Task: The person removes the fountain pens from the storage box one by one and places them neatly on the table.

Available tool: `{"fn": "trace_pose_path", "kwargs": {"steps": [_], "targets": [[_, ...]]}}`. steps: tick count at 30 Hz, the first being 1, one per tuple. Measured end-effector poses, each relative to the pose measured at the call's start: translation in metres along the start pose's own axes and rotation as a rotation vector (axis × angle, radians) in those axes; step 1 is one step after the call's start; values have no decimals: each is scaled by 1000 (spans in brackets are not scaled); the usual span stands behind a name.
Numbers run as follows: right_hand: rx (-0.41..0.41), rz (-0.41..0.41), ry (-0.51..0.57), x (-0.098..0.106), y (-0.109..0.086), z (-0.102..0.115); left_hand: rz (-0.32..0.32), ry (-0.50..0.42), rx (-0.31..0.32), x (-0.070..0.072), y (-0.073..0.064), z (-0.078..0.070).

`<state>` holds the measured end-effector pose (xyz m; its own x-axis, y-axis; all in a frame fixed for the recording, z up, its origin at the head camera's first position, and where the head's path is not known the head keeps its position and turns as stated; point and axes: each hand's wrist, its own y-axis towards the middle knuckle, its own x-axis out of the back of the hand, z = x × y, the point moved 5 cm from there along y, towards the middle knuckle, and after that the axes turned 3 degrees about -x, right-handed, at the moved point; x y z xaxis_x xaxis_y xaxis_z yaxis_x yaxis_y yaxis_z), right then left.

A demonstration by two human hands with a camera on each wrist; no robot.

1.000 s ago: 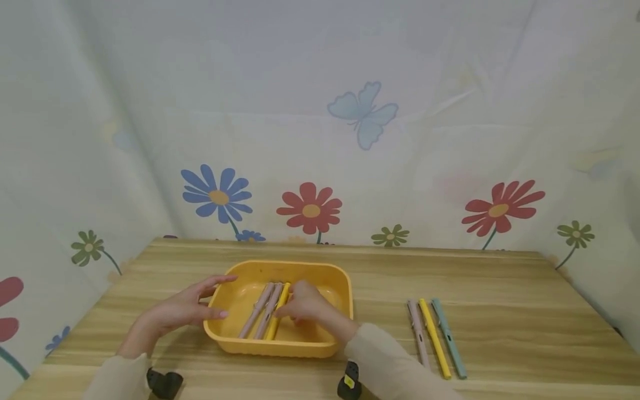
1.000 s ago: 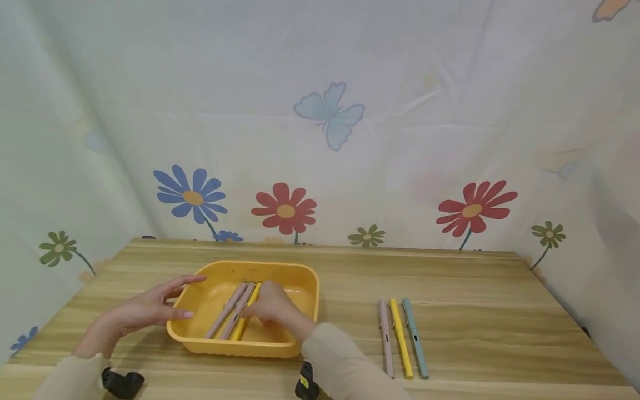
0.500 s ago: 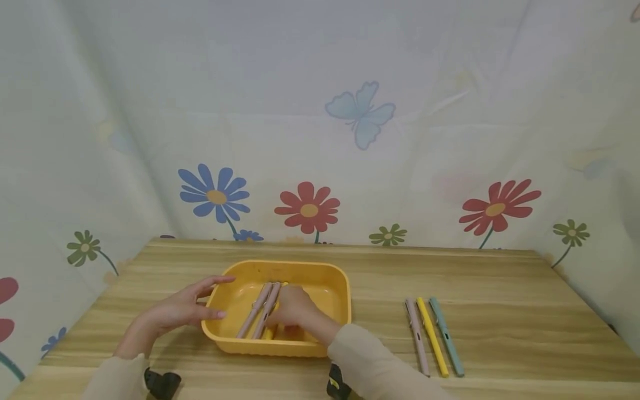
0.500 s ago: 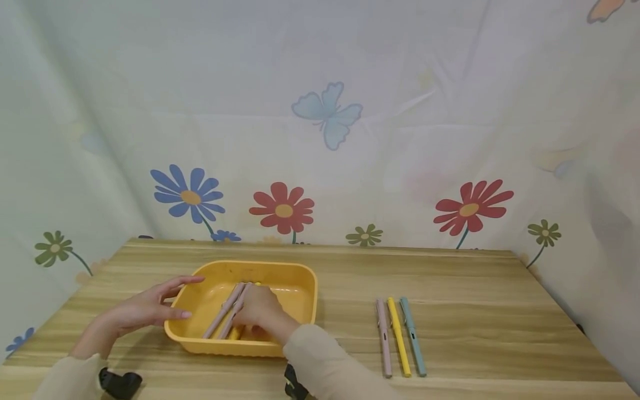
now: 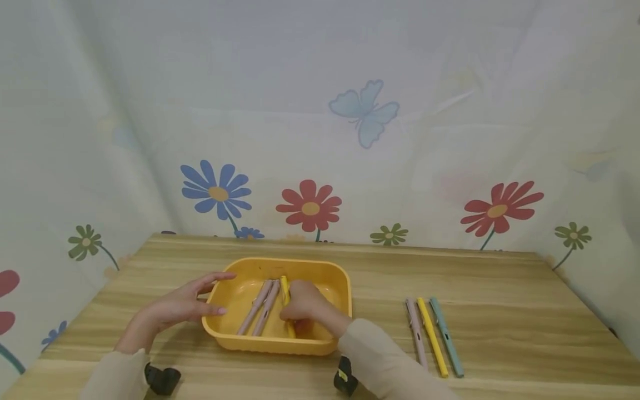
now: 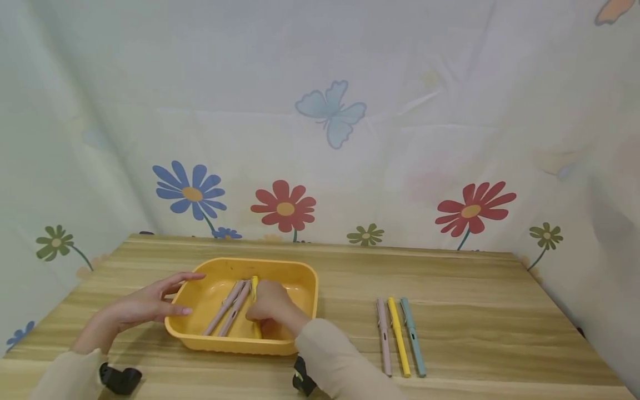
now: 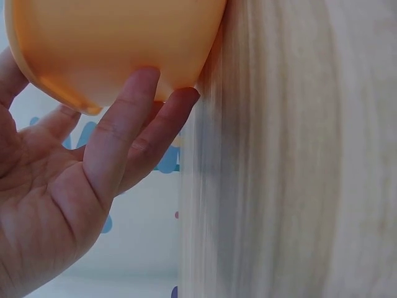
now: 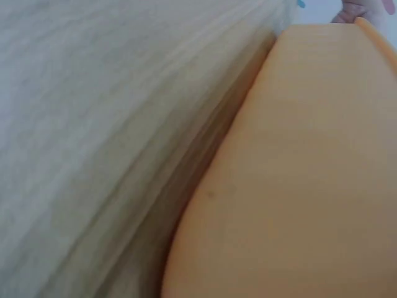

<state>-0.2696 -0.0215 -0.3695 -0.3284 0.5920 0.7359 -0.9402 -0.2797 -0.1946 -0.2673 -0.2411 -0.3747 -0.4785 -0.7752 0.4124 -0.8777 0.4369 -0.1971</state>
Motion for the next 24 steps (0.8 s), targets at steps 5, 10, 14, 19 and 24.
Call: {"fn": "trace_pose_path", "kwargs": {"steps": [5,10,14,19,24], "targets": [[6,16,86,8,-3,-4,0,1,6,0,0,-2],[28,18,174,17,-5,-8,-2,-13,19,0,0,-3],[61,16,249,28,-10,-10,0,-17,22,0,0,-2],[62,-6,312,43,-17,-15,-3,-8,23,0,0,-2],[67,-24,337,56,-23,-19,0,-15,13,0,0,-2]]}}
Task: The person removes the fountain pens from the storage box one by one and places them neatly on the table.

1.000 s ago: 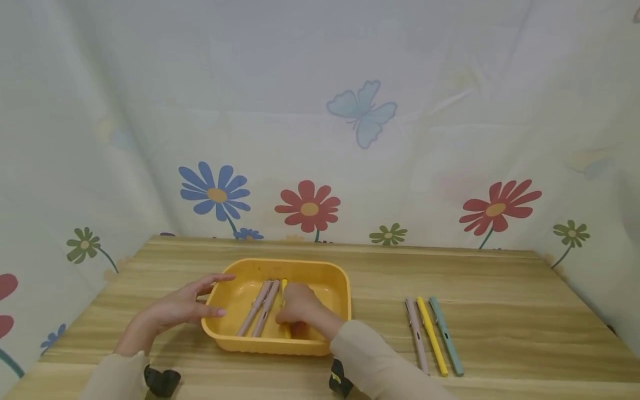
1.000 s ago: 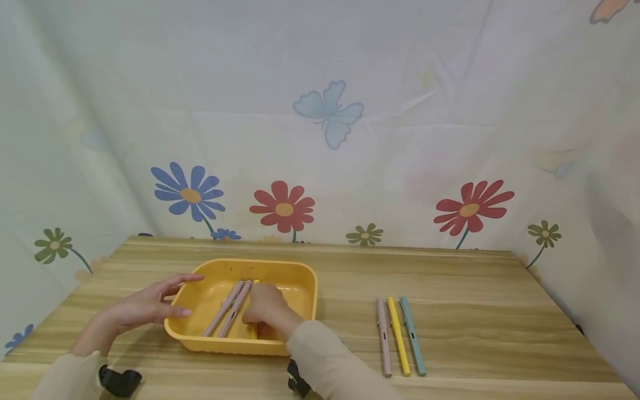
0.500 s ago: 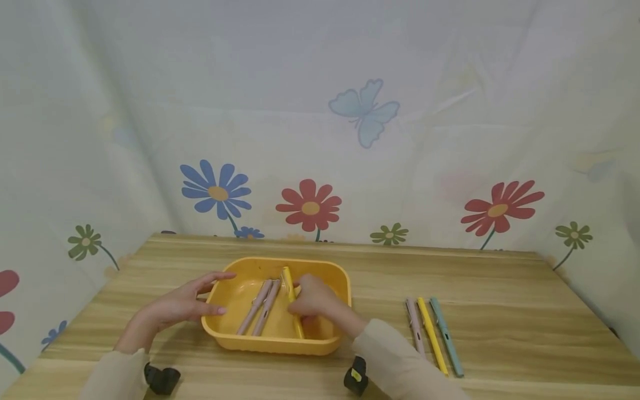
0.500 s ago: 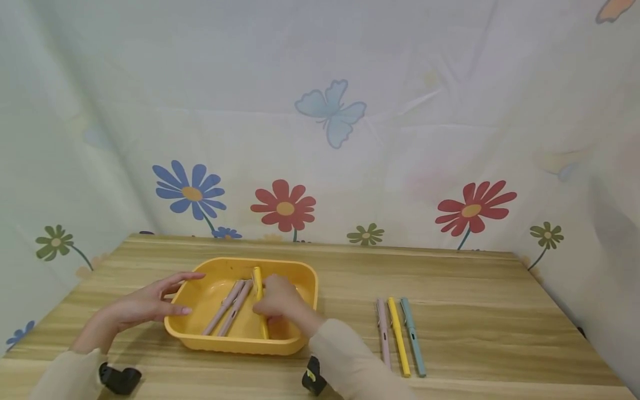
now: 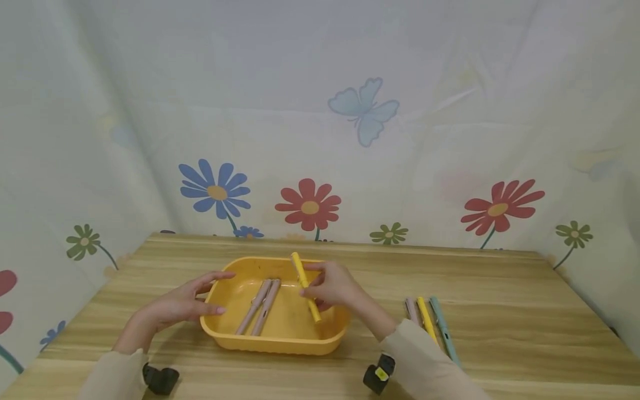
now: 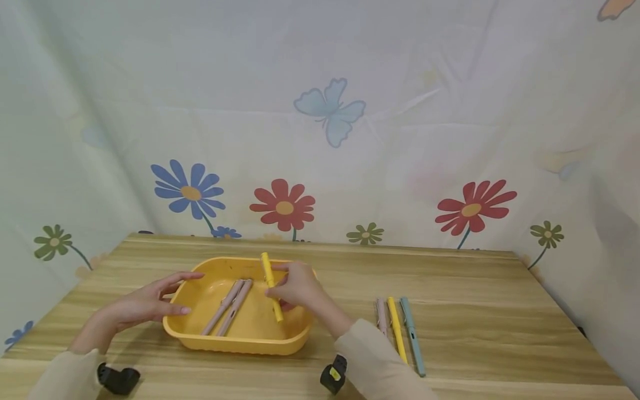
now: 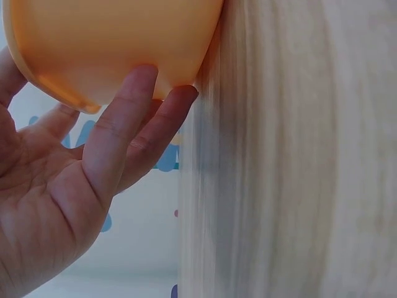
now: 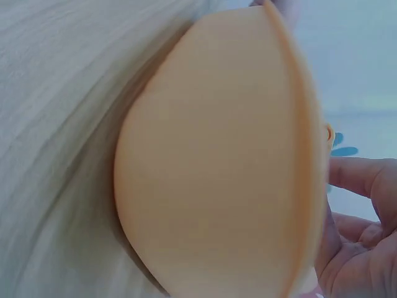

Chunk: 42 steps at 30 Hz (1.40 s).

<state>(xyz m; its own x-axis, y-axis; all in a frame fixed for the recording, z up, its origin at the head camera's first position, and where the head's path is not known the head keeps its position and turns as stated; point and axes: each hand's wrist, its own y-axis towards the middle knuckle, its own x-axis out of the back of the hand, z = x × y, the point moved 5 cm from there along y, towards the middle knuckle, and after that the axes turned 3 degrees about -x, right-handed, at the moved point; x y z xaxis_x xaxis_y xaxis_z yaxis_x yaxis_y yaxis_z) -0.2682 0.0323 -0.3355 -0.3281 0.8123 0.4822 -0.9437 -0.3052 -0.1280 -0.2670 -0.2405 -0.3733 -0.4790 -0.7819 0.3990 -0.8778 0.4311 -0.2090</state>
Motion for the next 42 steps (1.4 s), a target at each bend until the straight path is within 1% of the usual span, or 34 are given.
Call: {"fn": "trace_pose_path", "kwargs": {"steps": [4,7,11,15,21,26,31,42], "targets": [[-16,-3,44,11,-6,-1,3,4,-1,1,-1,0],[-24,-16,48,21,-12,-2,3,6,4,0,-1,0],[-7,-21,67,38,-22,-5,3,9,3,0,-1,0],[30,-34,104,57,-31,-11,7,10,-9,0,-1,-1],[35,-72,91,86,-45,-24,12,12,-16,0,-2,-2],[34,-96,64,106,-57,-34,13,6,-11,0,-1,-2],[20,-117,43,121,-67,-48,15,-22,-9,-1,-1,-1],[-85,-187,-17,143,-87,-80,18,-33,-2,-1,-2,0]]}}
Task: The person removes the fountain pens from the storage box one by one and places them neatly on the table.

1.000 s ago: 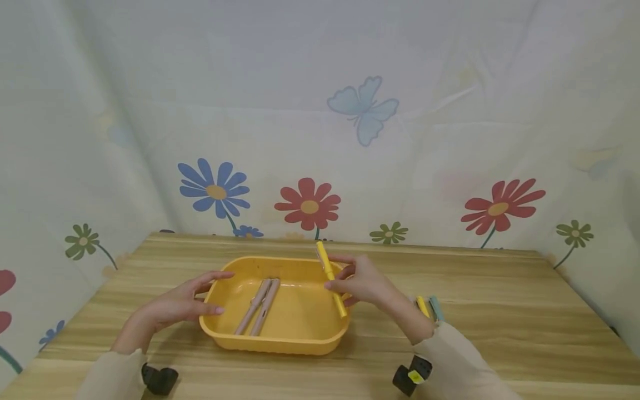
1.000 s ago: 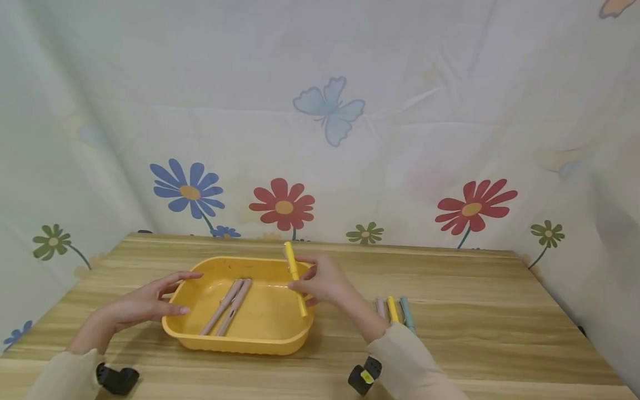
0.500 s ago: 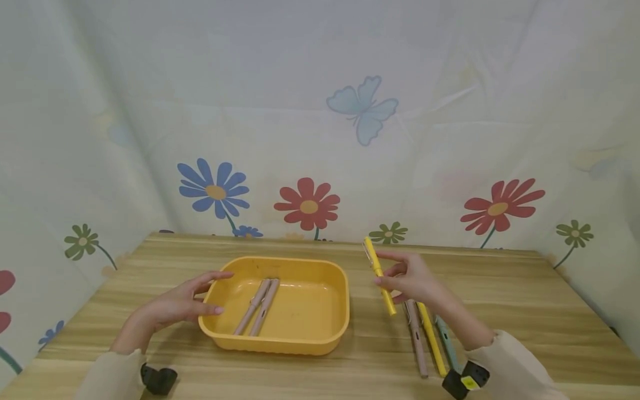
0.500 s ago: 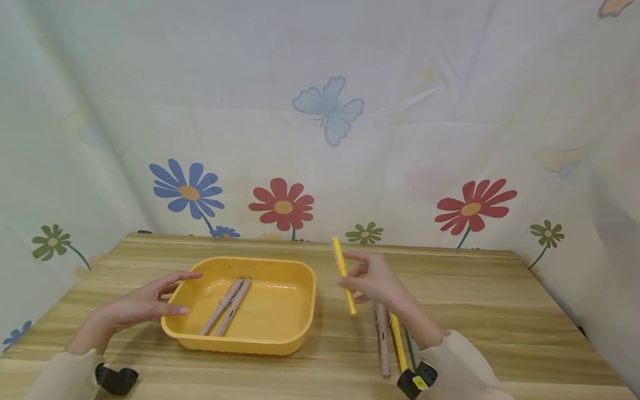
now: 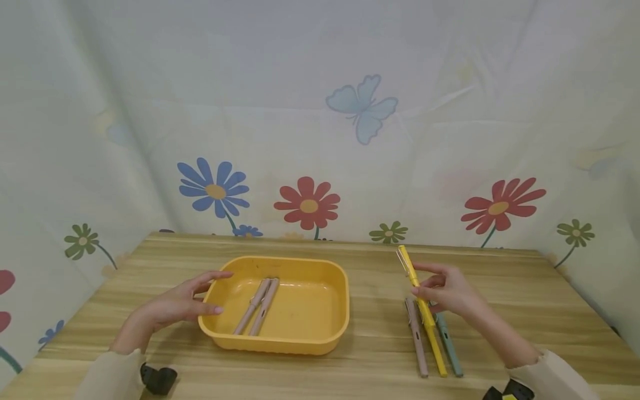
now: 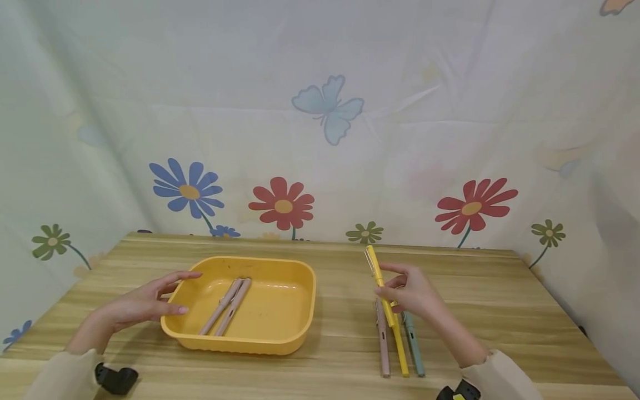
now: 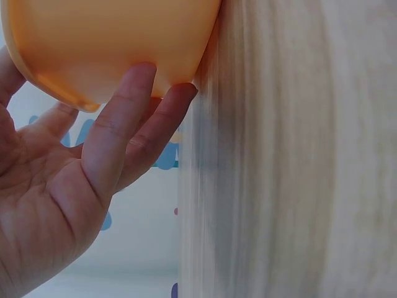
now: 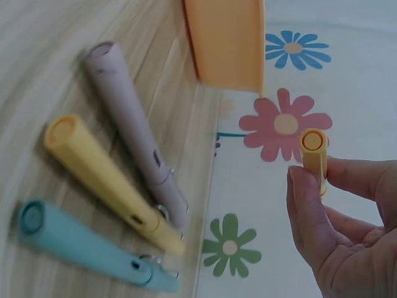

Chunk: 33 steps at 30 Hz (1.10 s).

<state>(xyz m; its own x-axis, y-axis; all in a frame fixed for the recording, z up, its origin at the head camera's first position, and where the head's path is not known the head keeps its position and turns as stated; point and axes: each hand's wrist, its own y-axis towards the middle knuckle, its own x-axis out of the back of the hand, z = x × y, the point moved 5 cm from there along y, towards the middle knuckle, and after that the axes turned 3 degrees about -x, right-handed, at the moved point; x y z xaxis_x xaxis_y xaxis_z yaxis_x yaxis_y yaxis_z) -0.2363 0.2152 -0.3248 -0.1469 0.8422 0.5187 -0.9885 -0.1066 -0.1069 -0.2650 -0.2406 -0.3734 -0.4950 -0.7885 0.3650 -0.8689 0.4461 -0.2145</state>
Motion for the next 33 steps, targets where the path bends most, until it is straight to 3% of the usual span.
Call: {"fn": "trace_pose_path", "kwargs": {"steps": [18,33], "targets": [[-55,-18,-22,33,-18,-60,6,-10,-13,0,1,1],[-177,-18,-106,32,-24,-86,14,-10,-17,1,1,2]]}}
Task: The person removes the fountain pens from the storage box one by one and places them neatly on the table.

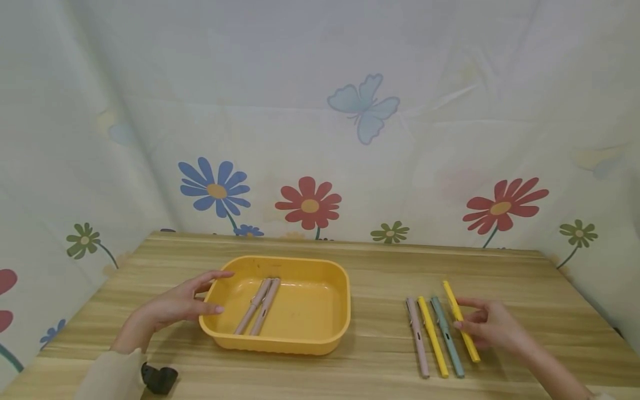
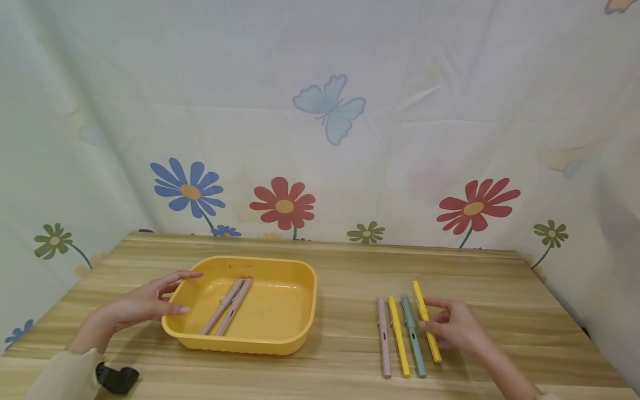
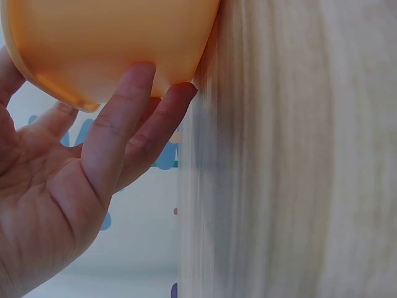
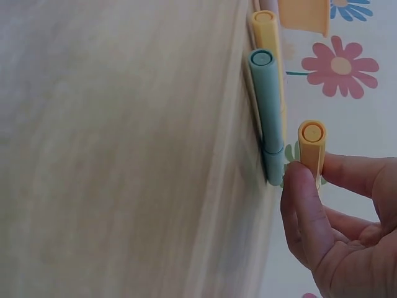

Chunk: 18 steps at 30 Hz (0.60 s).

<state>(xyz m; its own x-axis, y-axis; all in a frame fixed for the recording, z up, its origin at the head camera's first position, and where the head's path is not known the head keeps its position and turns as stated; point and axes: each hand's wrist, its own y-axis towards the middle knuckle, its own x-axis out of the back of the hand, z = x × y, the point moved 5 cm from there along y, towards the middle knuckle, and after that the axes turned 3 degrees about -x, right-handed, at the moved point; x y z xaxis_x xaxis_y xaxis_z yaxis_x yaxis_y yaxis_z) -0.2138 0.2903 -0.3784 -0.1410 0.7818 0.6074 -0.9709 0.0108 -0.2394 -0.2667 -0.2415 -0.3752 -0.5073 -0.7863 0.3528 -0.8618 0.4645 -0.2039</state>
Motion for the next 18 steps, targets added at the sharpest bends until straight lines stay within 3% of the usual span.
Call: {"fn": "trace_pose_path", "kwargs": {"steps": [8,18], "targets": [[14,49,-8,-3,0,-8,-4,13,1,-1,-1,-2],[38,75,-93,-4,-1,-9,2,10,-3,-1,-1,-3]]}}
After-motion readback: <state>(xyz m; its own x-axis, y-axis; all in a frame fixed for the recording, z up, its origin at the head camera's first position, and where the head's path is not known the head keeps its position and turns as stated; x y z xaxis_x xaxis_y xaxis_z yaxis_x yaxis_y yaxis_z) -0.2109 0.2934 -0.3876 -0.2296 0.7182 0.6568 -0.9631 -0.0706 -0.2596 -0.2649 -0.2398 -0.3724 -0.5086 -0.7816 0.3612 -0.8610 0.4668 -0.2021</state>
